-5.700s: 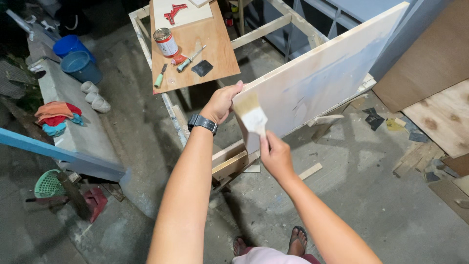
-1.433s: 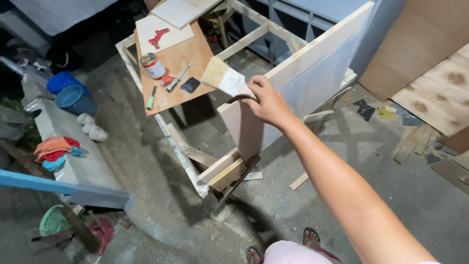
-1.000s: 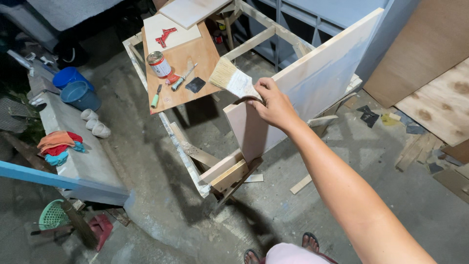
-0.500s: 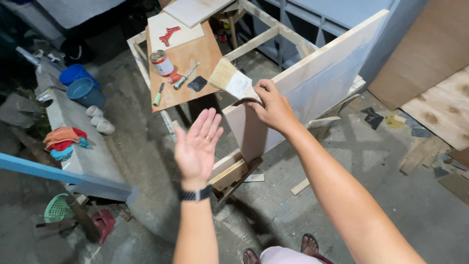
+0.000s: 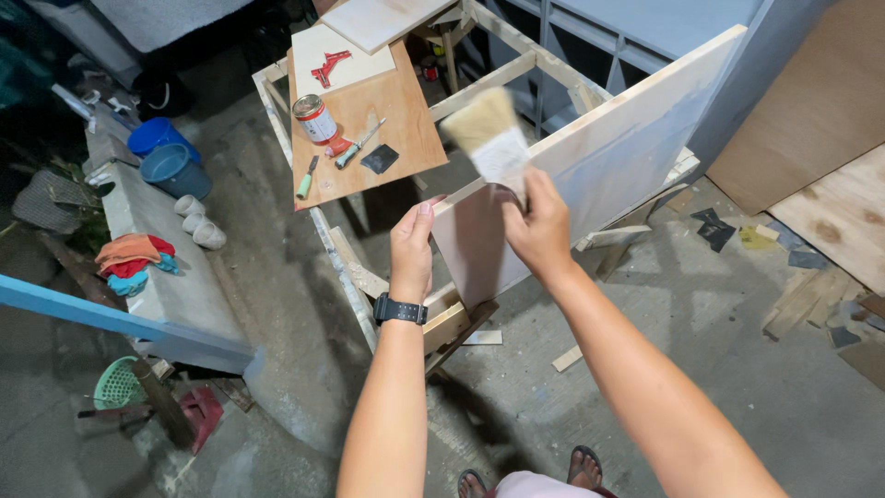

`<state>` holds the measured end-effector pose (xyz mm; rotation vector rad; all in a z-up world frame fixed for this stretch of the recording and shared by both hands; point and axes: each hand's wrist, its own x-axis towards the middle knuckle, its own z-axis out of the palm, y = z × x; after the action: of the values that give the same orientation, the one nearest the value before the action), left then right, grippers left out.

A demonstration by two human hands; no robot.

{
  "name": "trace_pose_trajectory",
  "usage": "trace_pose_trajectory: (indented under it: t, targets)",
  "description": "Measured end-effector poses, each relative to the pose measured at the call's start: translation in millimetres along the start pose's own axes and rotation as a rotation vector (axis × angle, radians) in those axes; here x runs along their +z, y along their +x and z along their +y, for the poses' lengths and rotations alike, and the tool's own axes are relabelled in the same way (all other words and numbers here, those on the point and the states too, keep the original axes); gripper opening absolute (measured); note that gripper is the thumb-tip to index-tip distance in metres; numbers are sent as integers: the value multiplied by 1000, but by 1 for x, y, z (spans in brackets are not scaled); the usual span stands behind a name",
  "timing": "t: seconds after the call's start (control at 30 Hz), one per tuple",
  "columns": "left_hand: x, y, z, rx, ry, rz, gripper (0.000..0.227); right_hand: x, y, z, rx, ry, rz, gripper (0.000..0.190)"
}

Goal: The person sands the edge of a wooden board with sandpaper and applies paint using a brush. They then open a metal can with a screwdriver and use a small spatula to apply a substance onto a metal plate.

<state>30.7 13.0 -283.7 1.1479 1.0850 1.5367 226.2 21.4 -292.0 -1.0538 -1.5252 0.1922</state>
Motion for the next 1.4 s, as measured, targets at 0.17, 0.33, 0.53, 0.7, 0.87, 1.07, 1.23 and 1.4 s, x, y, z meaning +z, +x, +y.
trace_pose_trajectory:
  t: [0.17,0.33,0.53,0.7,0.87,1.07,1.23,1.4]
  targets:
    - [-5,5,-5,-30,-15,-30,35,10,-82,4,93,103,41,43]
    - [-8,11,-13,-25,-10,8,35,12,-190,39,832,-215,-769,51]
    - [-11,19,-12,-46,-10,-3,37,-11,-227,85,930,-224,-600,45]
    - [-17,27,-20,-93,-95,-19,36,-10,-128,0,393,-65,-188,17]
    - [-21,30,-15,-142,-155,-67,37,14,-135,0,310,-48,-230,19]
    - [-15,38,-16,-78,-123,-42,33,-15,-228,71,751,-534,-939,42]
    - [-13,39,-35,36,91,3,35,-51,-128,9,812,-264,-554,36]
    - [0,33,-37,192,275,107,35,-45,-72,-1,406,-151,-77,14]
